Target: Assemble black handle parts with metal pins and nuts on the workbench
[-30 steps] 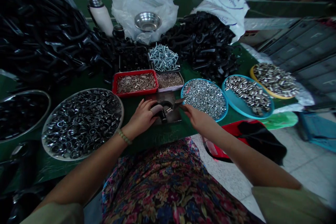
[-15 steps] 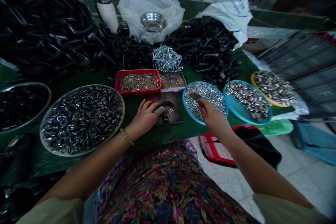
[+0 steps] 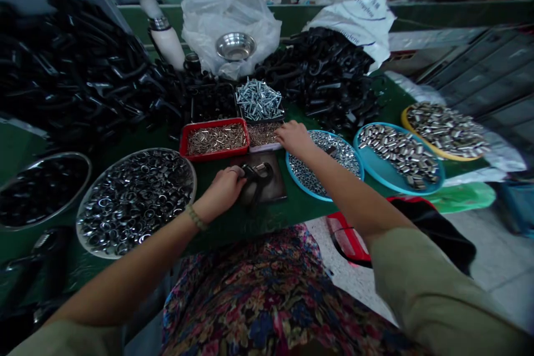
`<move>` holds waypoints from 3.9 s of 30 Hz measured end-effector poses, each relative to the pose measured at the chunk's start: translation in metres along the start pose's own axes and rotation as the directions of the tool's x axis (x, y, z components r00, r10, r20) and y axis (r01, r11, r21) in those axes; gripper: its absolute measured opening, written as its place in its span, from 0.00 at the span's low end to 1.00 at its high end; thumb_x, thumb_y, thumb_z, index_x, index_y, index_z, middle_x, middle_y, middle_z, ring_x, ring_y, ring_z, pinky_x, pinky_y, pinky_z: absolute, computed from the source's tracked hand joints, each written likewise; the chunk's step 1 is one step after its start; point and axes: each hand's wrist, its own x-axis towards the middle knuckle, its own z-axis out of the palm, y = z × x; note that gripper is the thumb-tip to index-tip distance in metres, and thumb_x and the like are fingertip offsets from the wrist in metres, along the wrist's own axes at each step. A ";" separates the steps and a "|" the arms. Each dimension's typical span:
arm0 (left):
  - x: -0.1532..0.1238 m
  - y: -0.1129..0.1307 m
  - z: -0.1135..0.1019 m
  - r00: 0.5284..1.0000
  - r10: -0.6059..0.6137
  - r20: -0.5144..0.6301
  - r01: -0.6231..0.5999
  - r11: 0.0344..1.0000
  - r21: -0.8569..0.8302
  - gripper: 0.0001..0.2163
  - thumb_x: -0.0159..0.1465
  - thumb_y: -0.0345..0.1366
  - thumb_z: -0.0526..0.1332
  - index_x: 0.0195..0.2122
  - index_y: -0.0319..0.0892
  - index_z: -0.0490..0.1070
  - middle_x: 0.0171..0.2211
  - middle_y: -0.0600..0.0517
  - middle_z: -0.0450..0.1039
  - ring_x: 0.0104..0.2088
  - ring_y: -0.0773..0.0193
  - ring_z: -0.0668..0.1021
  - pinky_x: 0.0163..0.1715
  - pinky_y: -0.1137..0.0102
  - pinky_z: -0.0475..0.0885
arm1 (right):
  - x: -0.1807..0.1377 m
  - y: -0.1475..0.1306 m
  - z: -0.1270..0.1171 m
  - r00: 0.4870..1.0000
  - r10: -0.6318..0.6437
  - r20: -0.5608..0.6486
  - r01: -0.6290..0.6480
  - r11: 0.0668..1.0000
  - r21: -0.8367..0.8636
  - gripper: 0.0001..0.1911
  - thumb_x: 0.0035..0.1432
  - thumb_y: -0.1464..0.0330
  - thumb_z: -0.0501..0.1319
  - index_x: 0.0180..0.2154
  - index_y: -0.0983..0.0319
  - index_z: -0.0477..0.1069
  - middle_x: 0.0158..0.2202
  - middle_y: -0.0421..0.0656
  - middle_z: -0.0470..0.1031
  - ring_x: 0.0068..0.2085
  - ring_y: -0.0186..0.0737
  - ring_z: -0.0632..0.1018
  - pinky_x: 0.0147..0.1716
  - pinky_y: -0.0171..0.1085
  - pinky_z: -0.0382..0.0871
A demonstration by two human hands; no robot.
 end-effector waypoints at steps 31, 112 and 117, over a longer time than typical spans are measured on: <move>0.166 0.018 -0.014 0.957 0.188 -0.221 -0.133 0.961 0.244 0.11 0.66 0.32 0.50 0.39 0.42 0.73 0.39 0.46 0.77 0.40 0.57 0.76 0.41 0.64 0.64 | -0.033 -0.053 0.030 0.997 -0.057 -0.047 0.074 0.760 0.645 0.06 0.62 0.73 0.58 0.38 0.64 0.74 0.39 0.46 0.77 0.42 0.39 0.76 0.45 0.39 0.68; -0.018 0.014 0.043 0.968 0.189 -0.164 -0.123 0.929 0.349 0.18 0.66 0.35 0.55 0.56 0.41 0.63 0.51 0.44 0.66 0.45 0.56 0.73 0.48 0.63 0.71 | -0.149 -0.025 -0.015 0.972 0.232 0.022 -0.216 0.862 0.458 0.21 0.67 0.66 0.46 0.60 0.60 0.58 0.49 0.52 0.76 0.43 0.48 0.79 0.40 0.44 0.73; -0.018 0.015 0.042 0.979 0.140 -0.145 -0.094 0.953 0.288 0.16 0.66 0.34 0.54 0.55 0.44 0.63 0.49 0.45 0.67 0.44 0.58 0.74 0.45 0.64 0.72 | -0.116 -0.061 -0.028 0.990 0.133 -0.055 -0.074 0.799 0.596 0.23 0.67 0.66 0.47 0.62 0.58 0.56 0.56 0.50 0.72 0.53 0.48 0.76 0.49 0.46 0.71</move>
